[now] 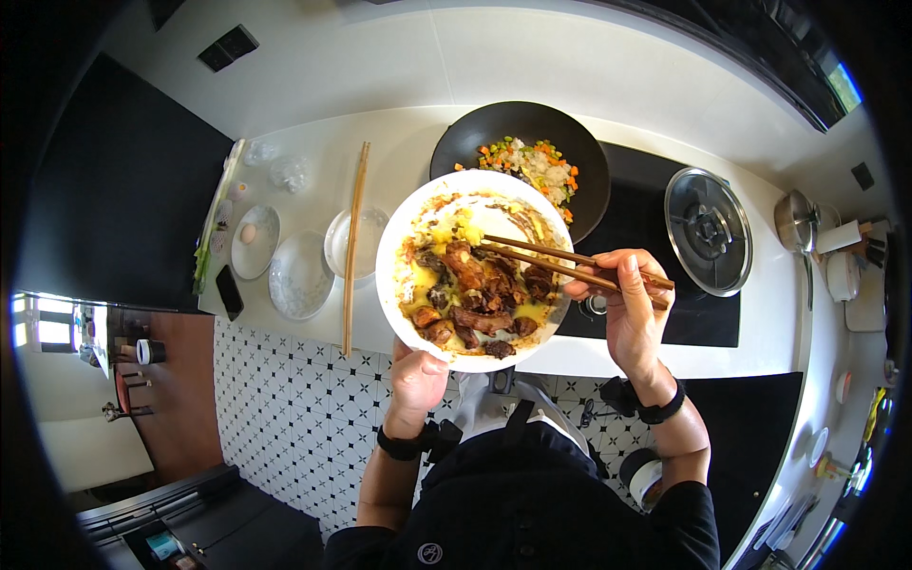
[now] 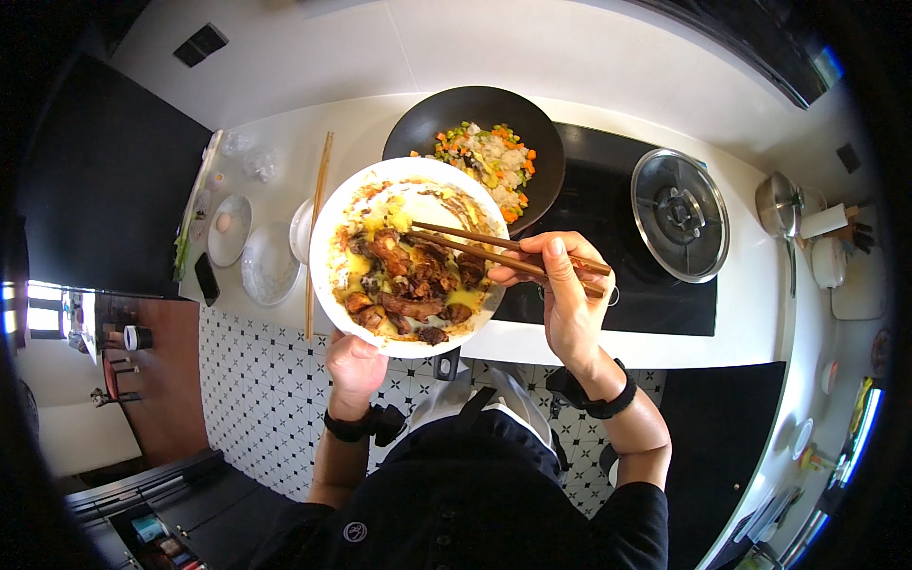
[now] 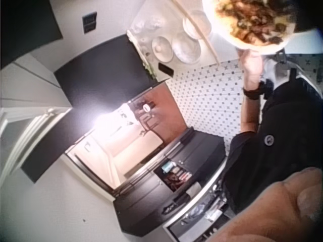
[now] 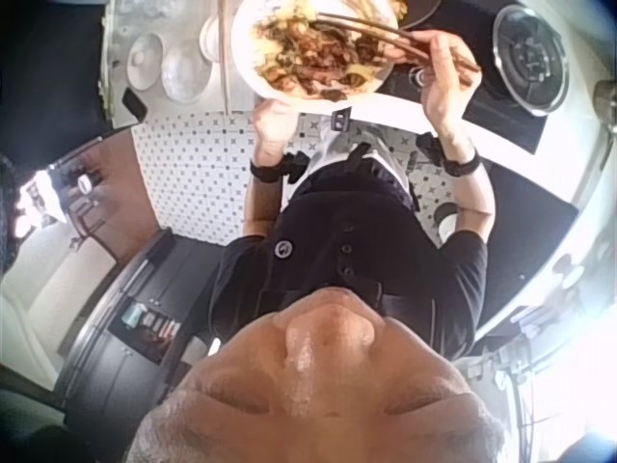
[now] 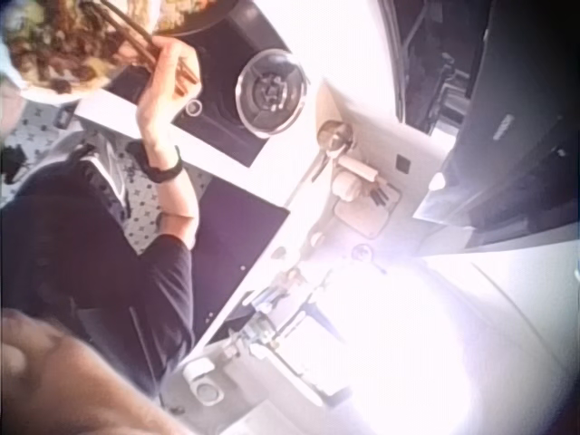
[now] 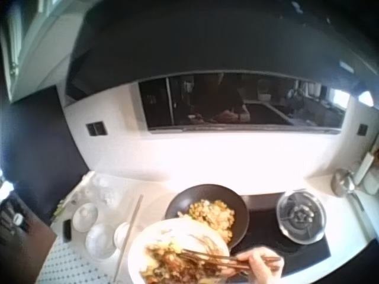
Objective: The person stirs a pan of mixed vegetables and rice on the stove, then retrieves a bowl of braised meat from the refrigerator. They unwrap the bowl, transfer the meat into the pan, and cover the bowl with plastic wrap.
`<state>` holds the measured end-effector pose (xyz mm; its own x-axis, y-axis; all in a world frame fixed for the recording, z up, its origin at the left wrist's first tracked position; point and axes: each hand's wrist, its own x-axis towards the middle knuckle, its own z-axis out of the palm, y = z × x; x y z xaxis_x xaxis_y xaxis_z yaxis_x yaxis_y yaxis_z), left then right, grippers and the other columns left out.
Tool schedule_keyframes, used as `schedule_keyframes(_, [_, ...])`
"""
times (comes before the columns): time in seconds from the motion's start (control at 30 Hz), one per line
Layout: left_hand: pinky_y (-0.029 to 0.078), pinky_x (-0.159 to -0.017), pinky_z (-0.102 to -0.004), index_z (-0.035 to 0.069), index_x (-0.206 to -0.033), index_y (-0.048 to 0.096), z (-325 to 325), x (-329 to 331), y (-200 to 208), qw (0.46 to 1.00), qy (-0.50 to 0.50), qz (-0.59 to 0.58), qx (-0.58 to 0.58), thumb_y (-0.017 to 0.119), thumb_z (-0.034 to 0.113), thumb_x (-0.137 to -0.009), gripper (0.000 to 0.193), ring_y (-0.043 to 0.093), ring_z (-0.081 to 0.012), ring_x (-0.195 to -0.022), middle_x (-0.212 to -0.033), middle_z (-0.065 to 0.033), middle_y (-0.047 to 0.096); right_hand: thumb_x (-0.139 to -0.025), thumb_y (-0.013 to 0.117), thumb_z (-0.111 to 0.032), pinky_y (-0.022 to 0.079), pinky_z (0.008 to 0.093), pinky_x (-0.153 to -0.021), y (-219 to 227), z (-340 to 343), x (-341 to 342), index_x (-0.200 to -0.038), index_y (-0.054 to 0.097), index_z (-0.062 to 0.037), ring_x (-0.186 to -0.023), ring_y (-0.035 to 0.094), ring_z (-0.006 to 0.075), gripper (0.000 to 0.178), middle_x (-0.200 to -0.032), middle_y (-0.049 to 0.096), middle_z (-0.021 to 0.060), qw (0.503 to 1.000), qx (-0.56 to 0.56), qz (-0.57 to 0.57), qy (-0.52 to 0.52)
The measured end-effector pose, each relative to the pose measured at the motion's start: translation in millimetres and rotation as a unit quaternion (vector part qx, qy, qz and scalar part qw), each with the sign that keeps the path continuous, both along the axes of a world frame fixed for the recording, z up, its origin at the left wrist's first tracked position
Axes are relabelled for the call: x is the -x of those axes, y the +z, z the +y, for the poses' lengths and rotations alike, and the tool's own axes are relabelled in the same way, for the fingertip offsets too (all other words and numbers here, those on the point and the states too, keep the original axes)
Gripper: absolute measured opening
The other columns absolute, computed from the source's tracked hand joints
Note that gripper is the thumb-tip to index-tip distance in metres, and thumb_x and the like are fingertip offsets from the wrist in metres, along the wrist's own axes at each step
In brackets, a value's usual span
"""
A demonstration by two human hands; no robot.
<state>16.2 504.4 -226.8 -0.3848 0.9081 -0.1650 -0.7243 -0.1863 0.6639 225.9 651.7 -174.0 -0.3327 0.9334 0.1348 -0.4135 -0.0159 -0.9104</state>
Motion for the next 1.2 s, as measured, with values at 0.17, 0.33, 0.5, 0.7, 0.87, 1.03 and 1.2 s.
schedule_keyframes(0.17, [0.044, -0.106, -0.0413, -0.003, -0.139, 0.039, 0.1, -1.8, -3.4, 1.0, -0.023, 0.001, 0.005, 0.049, 0.001, -0.056, 0.083, 0.052, -0.0305, -0.126, -0.133, -0.0144, 0.054, -0.104, 0.048, -0.022, 0.061, 0.0357, -0.072, -2.5, 13.3, 5.4, -0.102, 0.06, 0.0043, -0.078, 0.072, 0.027, 0.029, -0.091, 0.07, 0.0209, 0.997, 0.021, 0.07, -0.007])
schedule_keyframes(0.33, [0.042, -0.108, -0.0419, -0.001, -0.138, 0.041, -1.2, -4.6, -5.0, 0.998, 0.016, -0.037, 0.046, 0.049, 0.001, -0.058, 0.081, 0.052, -0.0291, -0.126, -0.132, -0.0128, 0.054, -0.103, 0.049, -0.021, 0.06, 0.0348, -0.07, -0.7, 28.5, -0.6, -0.103, 0.061, 0.0034, -0.078, 0.072, 0.0263, 0.027, -0.092, 0.07, 0.0205, 0.997, -0.011, 0.073, -0.04])
schedule_keyframes(0.5, [0.041, -0.108, -0.0409, 0.0, -0.136, 0.042, -16.2, 10.3, -2.4, 0.996, 0.075, -0.042, 0.033, 0.049, 0.0, -0.059, 0.077, 0.052, -0.0274, -0.124, -0.129, -0.0116, 0.055, -0.101, 0.052, -0.01, 0.055, 0.0297, -0.076, -4.8, 54.7, 2.0, -0.104, 0.062, 0.0043, -0.081, 0.071, 0.0207, 0.018, -0.095, 0.069, 0.0152, 0.975, -0.173, -0.078, -0.113])
schedule_keyframes(0.7, [0.036, -0.111, -0.042, 0.0, -0.138, 0.043, -30.5, 30.7, -5.7, 0.996, 0.076, -0.038, 0.007, 0.051, 0.002, -0.063, 0.075, 0.049, -0.0271, -0.128, -0.136, -0.0108, 0.052, -0.095, 0.061, -0.003, 0.049, 0.0246, -0.074, -39.0, 65.2, 20.4, -0.101, 0.065, 0.0021, -0.083, 0.062, 0.0126, 0.009, -0.094, 0.066, 0.008, 0.911, -0.285, -0.293, -0.055])
schedule_keyframes(0.87, [0.034, -0.113, -0.0439, 0.001, -0.138, 0.042, -30.8, 29.9, -11.5, 0.996, 0.081, -0.036, -0.024, 0.051, 0.001, -0.065, 0.074, 0.046, -0.0273, -0.131, -0.136, -0.0102, 0.052, -0.103, 0.05, -0.01, 0.053, 0.0259, -0.08, -16.4, 54.1, -0.7, -0.108, 0.063, 0.0057, -0.089, 0.068, 0.0163, 0.021, -0.099, 0.069, 0.0109, 0.966, -0.193, -0.156, -0.068])
schedule_keyframes(1.03, [0.036, -0.112, -0.0438, 0.003, -0.139, 0.041, -30.7, 27.5, -6.7, 0.995, 0.077, -0.061, -0.03, 0.051, 0.0, -0.065, 0.075, 0.047, -0.0269, -0.13, -0.134, -0.0095, 0.052, -0.104, 0.047, -0.016, 0.059, 0.0342, -0.071, 29.7, 12.8, -14.8, -0.104, 0.062, 0.0062, -0.078, 0.072, 0.0261, 0.027, -0.093, 0.069, 0.0193, 0.979, -0.168, -0.096, -0.055])
schedule_keyframes(1.2, [0.039, -0.109, -0.0439, 0.004, -0.137, 0.042, -29.9, 23.6, -3.8, 0.993, 0.088, -0.073, -0.019, 0.051, -0.002, -0.065, 0.073, 0.052, -0.026, -0.124, -0.129, -0.0091, 0.055, -0.102, 0.05, -0.018, 0.061, 0.0357, -0.068, 47.4, -7.3, -24.5, -0.1, 0.062, 0.0066, -0.074, 0.072, 0.029, 0.028, -0.091, 0.068, 0.0208, 0.991, -0.103, -0.075, -0.031])
